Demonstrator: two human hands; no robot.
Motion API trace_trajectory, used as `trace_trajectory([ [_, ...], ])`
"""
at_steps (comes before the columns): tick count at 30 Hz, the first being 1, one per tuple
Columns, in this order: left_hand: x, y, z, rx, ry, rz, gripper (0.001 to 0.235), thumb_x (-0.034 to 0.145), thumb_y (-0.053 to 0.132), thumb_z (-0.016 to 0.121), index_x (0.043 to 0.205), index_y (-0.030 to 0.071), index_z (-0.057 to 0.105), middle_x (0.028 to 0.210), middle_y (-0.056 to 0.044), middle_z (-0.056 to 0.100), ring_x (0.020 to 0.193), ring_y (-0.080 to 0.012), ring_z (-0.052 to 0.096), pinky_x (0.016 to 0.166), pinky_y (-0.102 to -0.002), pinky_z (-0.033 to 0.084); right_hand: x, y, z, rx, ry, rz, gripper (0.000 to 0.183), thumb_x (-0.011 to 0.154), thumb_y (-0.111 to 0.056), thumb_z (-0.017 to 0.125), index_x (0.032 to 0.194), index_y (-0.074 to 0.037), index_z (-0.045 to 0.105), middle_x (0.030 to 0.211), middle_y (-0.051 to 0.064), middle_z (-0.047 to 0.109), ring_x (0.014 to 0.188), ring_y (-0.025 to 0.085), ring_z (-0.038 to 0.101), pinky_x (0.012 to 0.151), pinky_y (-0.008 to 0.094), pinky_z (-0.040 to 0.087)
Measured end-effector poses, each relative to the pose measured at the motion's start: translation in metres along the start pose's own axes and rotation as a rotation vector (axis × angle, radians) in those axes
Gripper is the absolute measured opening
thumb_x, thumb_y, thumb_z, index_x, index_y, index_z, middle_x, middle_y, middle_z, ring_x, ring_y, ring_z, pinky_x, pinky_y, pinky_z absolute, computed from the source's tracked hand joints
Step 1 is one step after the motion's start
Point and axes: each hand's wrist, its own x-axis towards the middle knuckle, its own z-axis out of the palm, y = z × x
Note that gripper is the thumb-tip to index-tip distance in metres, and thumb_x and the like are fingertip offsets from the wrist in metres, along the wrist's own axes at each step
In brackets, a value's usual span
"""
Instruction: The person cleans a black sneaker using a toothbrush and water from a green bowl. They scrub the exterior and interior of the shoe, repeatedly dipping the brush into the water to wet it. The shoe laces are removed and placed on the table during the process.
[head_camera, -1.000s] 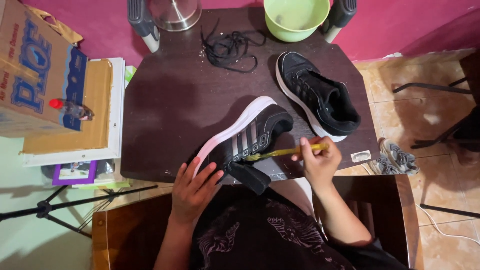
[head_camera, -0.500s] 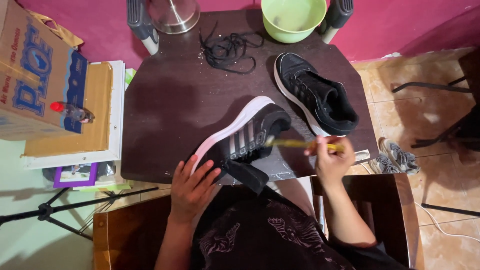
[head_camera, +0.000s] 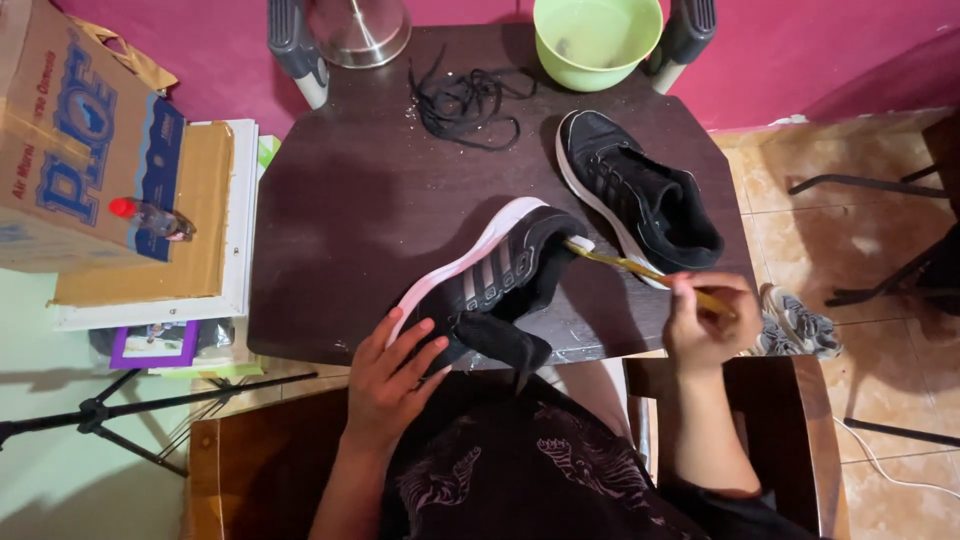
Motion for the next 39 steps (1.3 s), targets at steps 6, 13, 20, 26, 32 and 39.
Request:
trace_trajectory([
  [6, 0.015, 0.006, -0.009, -0.073, -0.018, -0.112, 0.038, 0.083, 0.035, 0.084, 0.119, 0.021, 0.079, 0.128, -0.001, 0.073, 0.127, -0.0376, 0.063, 0.106, -0.043, 0.050, -0.017, 0.016, 0.032, 0.098, -0.079, -0.239, 0.038, 0.083, -0.006, 0.095, 0.065, -0.006, 0.062, 0.083, 0.016, 0.079, 0.070, 0.031, 0.073, 0.066, 0.032, 0.054],
  [13, 0.018, 0.010, -0.020, -0.155, -0.150, -0.098, 0.046, 0.083, 0.023, 0.089, 0.122, 0.006, 0.071, 0.133, -0.010, 0.066, 0.134, -0.0380, 0.055, 0.114, -0.051, 0.050, -0.001, -0.045, 0.047, 0.064, -0.225, -0.106, 0.016, 0.090, -0.008, 0.082, 0.093, 0.003, 0.070, 0.099, 0.016, 0.072, 0.082, 0.021, 0.071, 0.069, 0.027, 0.056],
  [20, 0.001, 0.003, -0.019, -0.158, -0.226, -0.243, 0.061, 0.071, 0.025, 0.095, 0.123, 0.006, 0.071, 0.133, -0.007, 0.068, 0.139, -0.0319, 0.052, 0.115, -0.047, 0.048, 0.012, -0.044, 0.027, 0.211, -0.155, -0.136, 0.025, 0.087, 0.005, 0.080, 0.094, 0.008, 0.057, 0.097, 0.024, 0.067, 0.084, 0.032, 0.074, 0.076, 0.036, 0.066],
  [26, -0.005, -0.002, -0.017, -0.230, -0.205, -0.319, 0.063, 0.069, 0.023, 0.096, 0.124, 0.005, 0.071, 0.137, -0.008, 0.066, 0.141, -0.0302, 0.052, 0.118, -0.048, 0.047, 0.003, -0.030, -0.005, 0.172, 0.168, -0.142, 0.021, 0.091, 0.004, 0.073, 0.095, 0.008, 0.053, 0.088, 0.024, 0.065, 0.072, 0.031, 0.068, 0.066, 0.039, 0.063],
  [32, -0.004, -0.044, -0.014, -0.239, -0.367, -0.314, 0.079, 0.080, 0.026, 0.088, 0.150, 0.019, 0.052, 0.162, -0.004, 0.043, 0.153, -0.0323, 0.037, 0.120, -0.054, 0.039, 0.012, -0.011, -0.036, 0.397, 0.225, 0.177, 0.025, 0.109, -0.019, 0.066, 0.107, -0.009, 0.044, 0.104, 0.015, 0.062, 0.086, 0.026, 0.068, 0.071, 0.036, 0.064],
  [39, 0.024, -0.059, -0.002, 0.271, 0.026, -0.307, 0.038, 0.103, 0.008, 0.069, 0.141, 0.007, 0.064, 0.148, -0.013, 0.056, 0.129, -0.0362, 0.060, 0.103, -0.049, 0.054, 0.007, -0.022, -0.051, 0.110, 0.193, 0.235, 0.039, 0.112, -0.038, 0.061, 0.097, -0.004, 0.048, 0.085, 0.012, 0.053, 0.051, 0.013, 0.046, 0.042, 0.028, 0.036],
])
